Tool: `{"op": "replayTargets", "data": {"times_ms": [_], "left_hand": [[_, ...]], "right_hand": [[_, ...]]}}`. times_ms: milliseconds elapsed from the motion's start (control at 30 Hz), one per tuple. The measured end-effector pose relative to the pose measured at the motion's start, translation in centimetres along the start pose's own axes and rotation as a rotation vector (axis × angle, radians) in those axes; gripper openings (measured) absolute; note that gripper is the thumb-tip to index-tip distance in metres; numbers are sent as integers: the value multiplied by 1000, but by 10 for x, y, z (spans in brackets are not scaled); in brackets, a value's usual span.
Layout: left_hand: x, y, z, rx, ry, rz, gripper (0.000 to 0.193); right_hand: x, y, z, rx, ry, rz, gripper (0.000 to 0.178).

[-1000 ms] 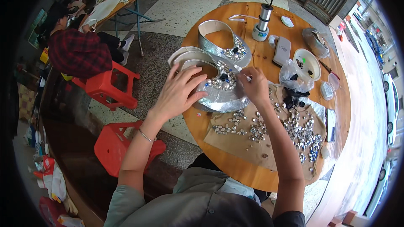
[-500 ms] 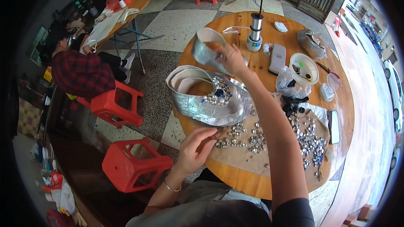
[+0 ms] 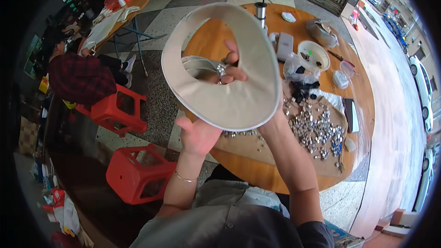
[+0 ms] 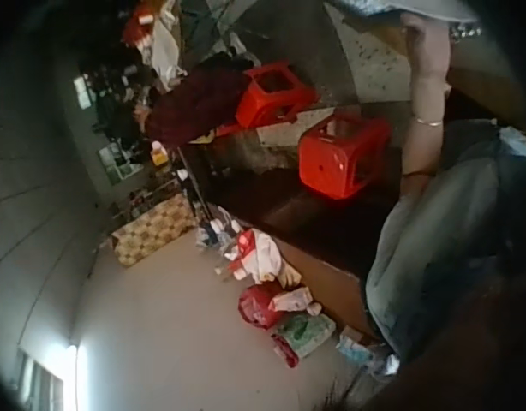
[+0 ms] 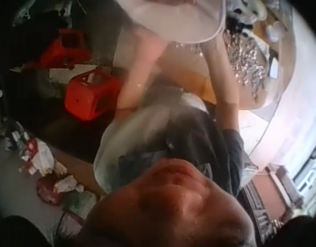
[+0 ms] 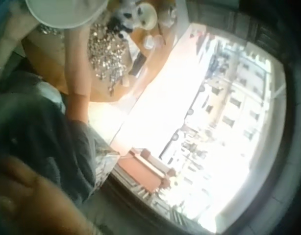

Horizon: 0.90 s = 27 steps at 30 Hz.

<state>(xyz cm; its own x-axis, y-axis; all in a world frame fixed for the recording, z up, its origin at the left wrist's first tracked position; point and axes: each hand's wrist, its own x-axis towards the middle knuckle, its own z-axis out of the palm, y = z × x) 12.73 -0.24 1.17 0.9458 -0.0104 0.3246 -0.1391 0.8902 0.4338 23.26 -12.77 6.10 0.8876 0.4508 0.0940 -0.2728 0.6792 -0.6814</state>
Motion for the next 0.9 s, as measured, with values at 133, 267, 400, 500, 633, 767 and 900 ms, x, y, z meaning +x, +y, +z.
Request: {"op": "replayTargets", "data": {"times_ms": [133, 267, 400, 500, 633, 767, 900], "left_hand": [[-5, 0, 6, 120, 140, 59, 47], [-7, 48, 5, 181, 146, 112, 35], [-16, 85, 38, 425, 258, 202, 45], [-13, 93, 50, 438, 230, 169, 49], [-19, 117, 25, 577, 285, 243, 50], [-38, 102, -45, 474, 540, 181, 45], [-68, 63, -96, 309, 733, 52, 41]], "right_hand": [[-31, 14, -4, -16, 126, 155, 50], [-51, 6, 6, -1025, -52, -452, 54], [-63, 25, 45, -1449, -403, -798, 65], [-56, 46, 58, -1659, -544, -822, 54], [15, 60, 62, -701, -194, -371, 29], [58, 66, 37, -146, -2, 190, 25], [40, 68, -14, -359, 138, 274, 31]]}}
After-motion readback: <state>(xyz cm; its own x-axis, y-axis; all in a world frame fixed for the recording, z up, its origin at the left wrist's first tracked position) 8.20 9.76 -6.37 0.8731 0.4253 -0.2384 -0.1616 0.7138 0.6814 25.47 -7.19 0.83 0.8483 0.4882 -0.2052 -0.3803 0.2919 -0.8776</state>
